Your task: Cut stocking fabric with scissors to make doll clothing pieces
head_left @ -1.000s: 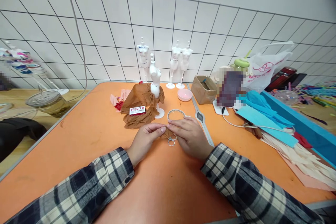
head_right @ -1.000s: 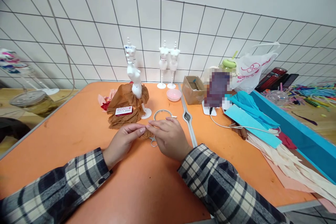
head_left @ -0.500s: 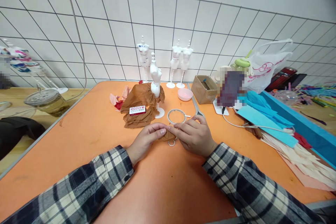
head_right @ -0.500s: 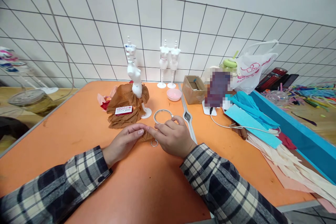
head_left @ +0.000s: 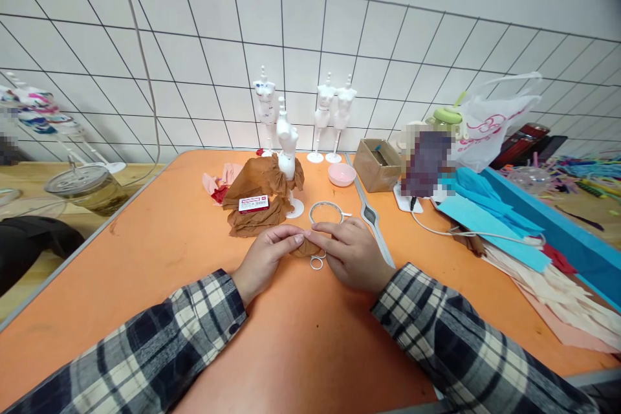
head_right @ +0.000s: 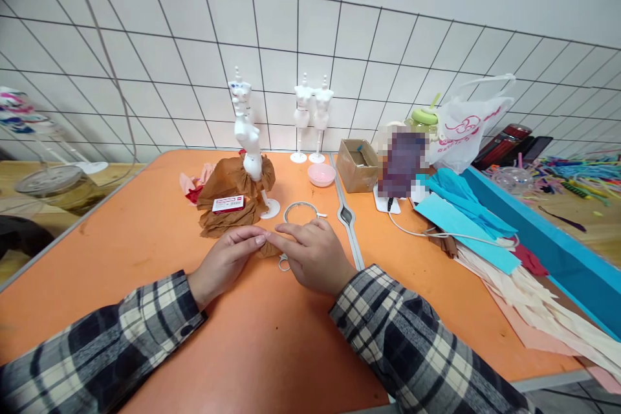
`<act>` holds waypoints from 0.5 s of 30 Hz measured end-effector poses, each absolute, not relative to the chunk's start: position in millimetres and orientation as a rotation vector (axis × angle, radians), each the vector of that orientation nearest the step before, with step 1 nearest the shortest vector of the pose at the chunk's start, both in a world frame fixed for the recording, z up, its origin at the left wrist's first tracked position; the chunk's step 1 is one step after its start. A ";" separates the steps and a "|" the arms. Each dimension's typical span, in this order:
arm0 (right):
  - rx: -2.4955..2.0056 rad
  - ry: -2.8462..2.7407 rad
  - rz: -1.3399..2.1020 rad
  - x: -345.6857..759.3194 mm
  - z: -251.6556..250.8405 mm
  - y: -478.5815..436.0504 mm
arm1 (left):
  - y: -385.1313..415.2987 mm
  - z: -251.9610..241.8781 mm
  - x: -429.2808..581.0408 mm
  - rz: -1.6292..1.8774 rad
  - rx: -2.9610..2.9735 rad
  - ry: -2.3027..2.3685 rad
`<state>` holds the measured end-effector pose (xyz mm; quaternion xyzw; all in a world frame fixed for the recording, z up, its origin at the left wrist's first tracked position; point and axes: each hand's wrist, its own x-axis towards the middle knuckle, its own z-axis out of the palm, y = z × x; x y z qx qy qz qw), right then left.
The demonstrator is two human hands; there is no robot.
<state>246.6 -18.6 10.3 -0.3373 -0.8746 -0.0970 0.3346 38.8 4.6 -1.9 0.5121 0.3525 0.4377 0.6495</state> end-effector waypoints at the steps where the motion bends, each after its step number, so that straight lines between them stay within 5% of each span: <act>1: -0.881 -2.291 -0.282 246.8 12.0 -18.6 | 4.5 -1.3 38.8 0.994 1.175 0.807; 10: -0.718 -2.402 -0.613 250.9 21.9 -18.9 | 4.1 -2.7 41.3 1.061 1.057 0.824; 15: -0.839 -2.219 -0.206 245.4 20.7 -23.3 | 7.1 -1.1 40.2 1.134 1.060 0.906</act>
